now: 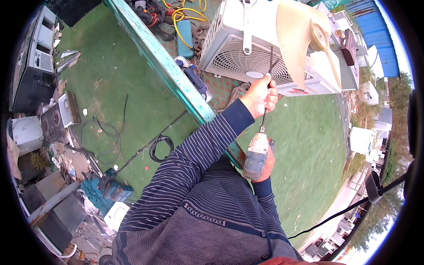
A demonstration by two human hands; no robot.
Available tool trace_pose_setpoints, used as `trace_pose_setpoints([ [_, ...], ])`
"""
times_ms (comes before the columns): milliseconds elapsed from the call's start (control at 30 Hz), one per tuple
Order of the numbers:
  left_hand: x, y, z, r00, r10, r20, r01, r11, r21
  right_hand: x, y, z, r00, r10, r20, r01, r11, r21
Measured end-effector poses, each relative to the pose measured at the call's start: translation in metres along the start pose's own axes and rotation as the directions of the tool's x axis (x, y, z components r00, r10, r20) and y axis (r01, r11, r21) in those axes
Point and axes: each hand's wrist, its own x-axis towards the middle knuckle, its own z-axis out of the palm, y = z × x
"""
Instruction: The person disassembles a white air conditioning unit on the bed of a green truck using a power drill and a wrench. They remove the front grille, fan, and side panels, then extract the internal motor and place it on the ground.
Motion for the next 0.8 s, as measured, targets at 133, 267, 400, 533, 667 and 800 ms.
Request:
trace_pose_setpoints([
  [133,0.023,-0.023,0.006,0.989,0.138,-0.046,-0.136,0.989,0.053,0.009,0.022,0.000,0.966,-0.253,0.047,0.249,0.871,-0.423],
  [267,0.029,-0.035,0.014,0.973,0.185,-0.139,-0.167,0.977,0.129,-0.001,0.069,-0.008,0.999,-0.018,0.051,0.034,0.949,-0.313],
  [400,0.028,-0.027,0.006,0.975,0.196,-0.106,-0.185,0.976,0.113,0.004,0.051,0.000,0.995,-0.028,0.100,0.065,0.916,-0.395],
  [533,0.041,-0.004,0.007,0.951,0.273,-0.141,-0.249,0.954,0.170,-0.004,0.055,0.009,0.993,-0.089,0.076,0.111,0.921,-0.374],
  [667,0.064,0.031,0.016,0.845,0.492,-0.209,-0.433,0.860,0.270,0.001,0.047,0.012,0.983,-0.175,0.057,0.183,0.888,-0.422],
  [800,0.094,0.064,0.013,0.846,0.472,-0.249,-0.451,0.881,0.139,-0.001,0.050,0.010,0.986,-0.163,0.036,0.165,0.928,-0.335],
])
